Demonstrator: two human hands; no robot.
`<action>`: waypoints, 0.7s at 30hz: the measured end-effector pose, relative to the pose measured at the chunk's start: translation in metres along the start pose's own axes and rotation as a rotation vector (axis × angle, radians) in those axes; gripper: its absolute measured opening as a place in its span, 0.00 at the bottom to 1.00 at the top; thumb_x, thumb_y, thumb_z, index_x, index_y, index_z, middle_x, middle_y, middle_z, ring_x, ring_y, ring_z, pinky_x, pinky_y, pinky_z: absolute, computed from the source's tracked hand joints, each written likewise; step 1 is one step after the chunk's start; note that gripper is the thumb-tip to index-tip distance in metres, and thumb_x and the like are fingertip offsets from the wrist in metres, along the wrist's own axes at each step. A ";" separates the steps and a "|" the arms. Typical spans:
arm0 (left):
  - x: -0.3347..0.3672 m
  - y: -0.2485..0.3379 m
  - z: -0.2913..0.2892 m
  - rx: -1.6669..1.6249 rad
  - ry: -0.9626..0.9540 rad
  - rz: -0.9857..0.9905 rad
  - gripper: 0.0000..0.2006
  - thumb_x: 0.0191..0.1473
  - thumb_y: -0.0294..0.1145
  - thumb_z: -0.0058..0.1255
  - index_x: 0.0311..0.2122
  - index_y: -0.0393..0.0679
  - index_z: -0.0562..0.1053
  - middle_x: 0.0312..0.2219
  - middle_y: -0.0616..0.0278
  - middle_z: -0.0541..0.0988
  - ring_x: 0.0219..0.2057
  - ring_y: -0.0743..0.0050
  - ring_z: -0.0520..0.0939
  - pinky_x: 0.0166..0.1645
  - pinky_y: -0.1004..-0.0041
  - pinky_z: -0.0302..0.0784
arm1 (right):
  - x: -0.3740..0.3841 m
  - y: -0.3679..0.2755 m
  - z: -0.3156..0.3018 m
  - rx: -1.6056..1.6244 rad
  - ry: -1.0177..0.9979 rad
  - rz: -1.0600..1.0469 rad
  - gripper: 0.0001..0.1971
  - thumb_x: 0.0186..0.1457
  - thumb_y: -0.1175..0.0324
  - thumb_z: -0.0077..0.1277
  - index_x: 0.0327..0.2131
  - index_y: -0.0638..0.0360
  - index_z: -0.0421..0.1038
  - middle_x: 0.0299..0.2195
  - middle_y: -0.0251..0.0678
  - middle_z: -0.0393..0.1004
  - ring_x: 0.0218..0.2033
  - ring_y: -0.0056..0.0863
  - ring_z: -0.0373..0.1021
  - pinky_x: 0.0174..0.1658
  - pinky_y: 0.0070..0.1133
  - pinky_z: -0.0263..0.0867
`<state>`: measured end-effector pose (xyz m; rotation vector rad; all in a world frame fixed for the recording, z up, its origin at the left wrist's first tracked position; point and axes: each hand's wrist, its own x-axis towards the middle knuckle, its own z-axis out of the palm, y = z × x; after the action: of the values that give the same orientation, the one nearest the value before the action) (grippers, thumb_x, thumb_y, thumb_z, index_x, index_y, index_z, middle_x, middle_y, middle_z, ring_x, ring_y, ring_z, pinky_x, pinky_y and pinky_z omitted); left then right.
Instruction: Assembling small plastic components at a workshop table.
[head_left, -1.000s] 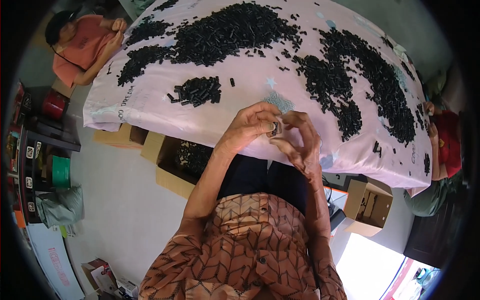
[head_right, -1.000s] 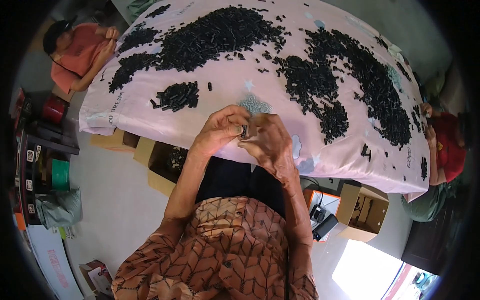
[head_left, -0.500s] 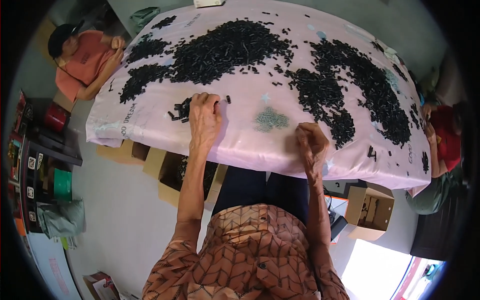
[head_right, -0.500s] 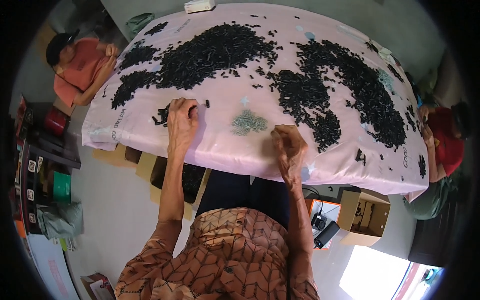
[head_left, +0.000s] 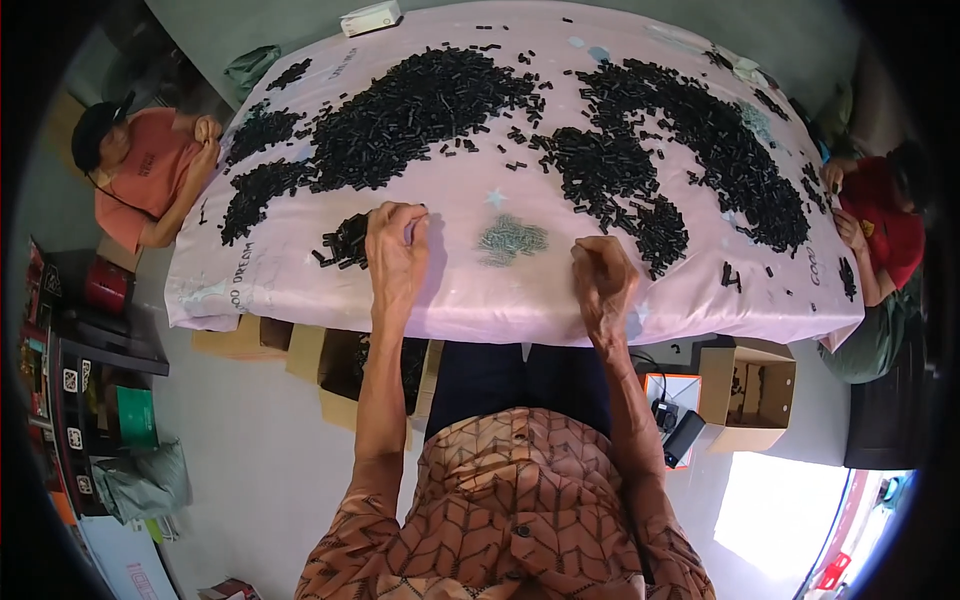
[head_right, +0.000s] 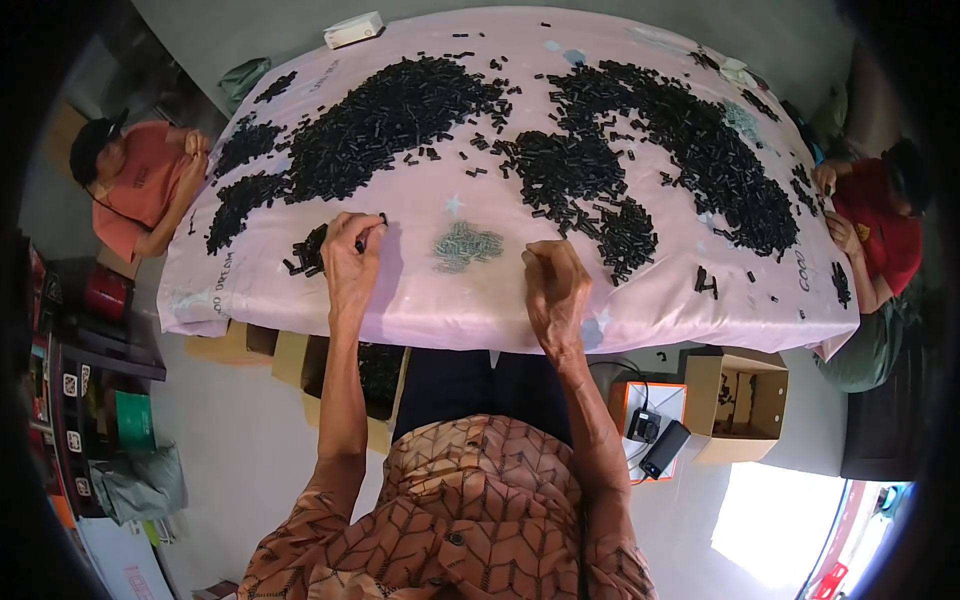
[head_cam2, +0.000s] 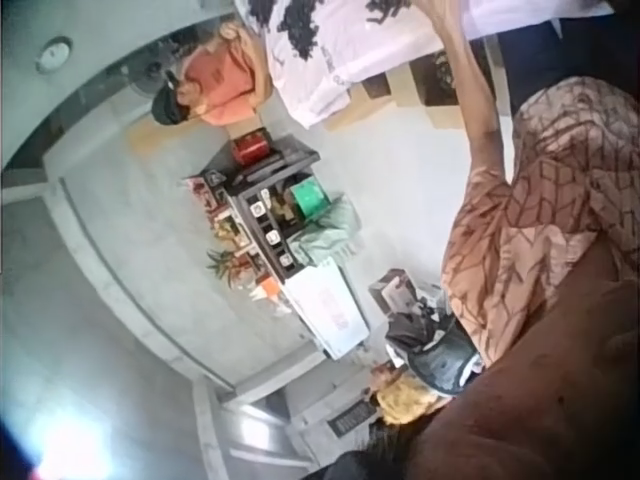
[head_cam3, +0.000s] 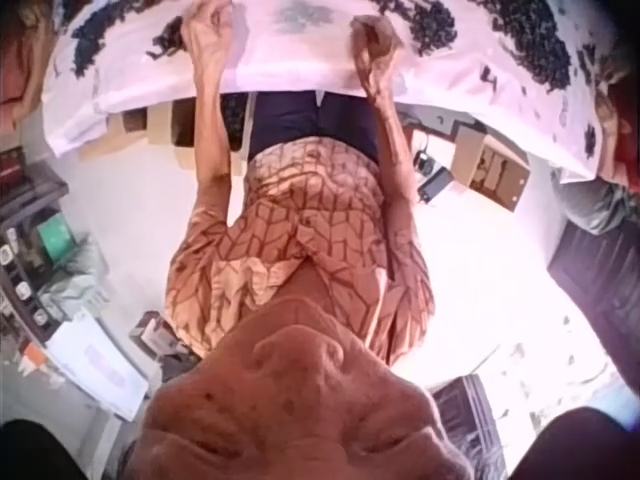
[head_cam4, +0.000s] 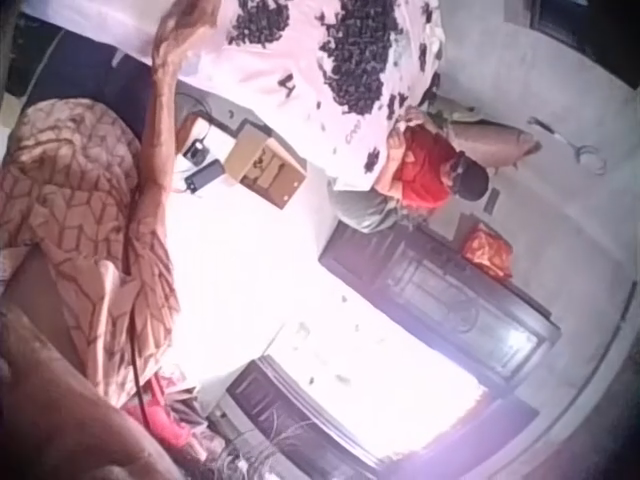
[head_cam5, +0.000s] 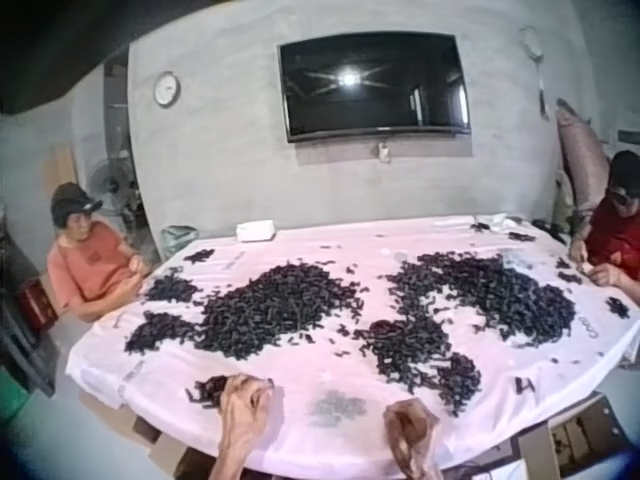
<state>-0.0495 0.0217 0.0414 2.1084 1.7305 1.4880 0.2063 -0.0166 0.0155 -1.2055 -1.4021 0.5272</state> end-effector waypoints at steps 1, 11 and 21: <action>-0.003 0.004 0.002 -0.158 -0.014 -0.074 0.05 0.47 0.18 0.52 0.31 0.36 0.76 0.29 0.55 0.76 0.30 0.63 0.75 0.37 0.71 0.71 | 0.002 0.001 0.000 -0.062 0.041 -0.016 0.05 0.51 0.82 0.49 0.34 0.68 0.71 0.29 0.42 0.72 0.24 0.30 0.71 0.30 0.22 0.66; -0.031 0.033 0.041 -0.843 -0.121 -0.332 0.05 0.52 0.16 0.50 0.34 0.33 0.77 0.30 0.65 0.76 0.29 0.85 0.75 0.35 0.84 0.71 | 0.054 0.025 0.013 -0.776 -0.011 -0.444 0.09 0.40 0.81 0.49 0.29 0.61 0.72 0.31 0.38 0.70 0.35 0.37 0.67 0.34 0.28 0.70; -0.031 0.031 0.043 -0.944 -0.149 -0.236 0.09 0.49 0.13 0.52 0.37 0.34 0.77 0.34 0.64 0.76 0.31 0.82 0.75 0.38 0.83 0.71 | 0.042 0.006 0.013 -0.103 -0.138 -0.155 0.12 0.47 0.77 0.56 0.38 0.64 0.72 0.29 0.36 0.76 0.29 0.29 0.71 0.33 0.23 0.68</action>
<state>0.0046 0.0081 0.0161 1.4093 0.8773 1.5663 0.2048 0.0264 0.0262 -1.1473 -1.6426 0.4411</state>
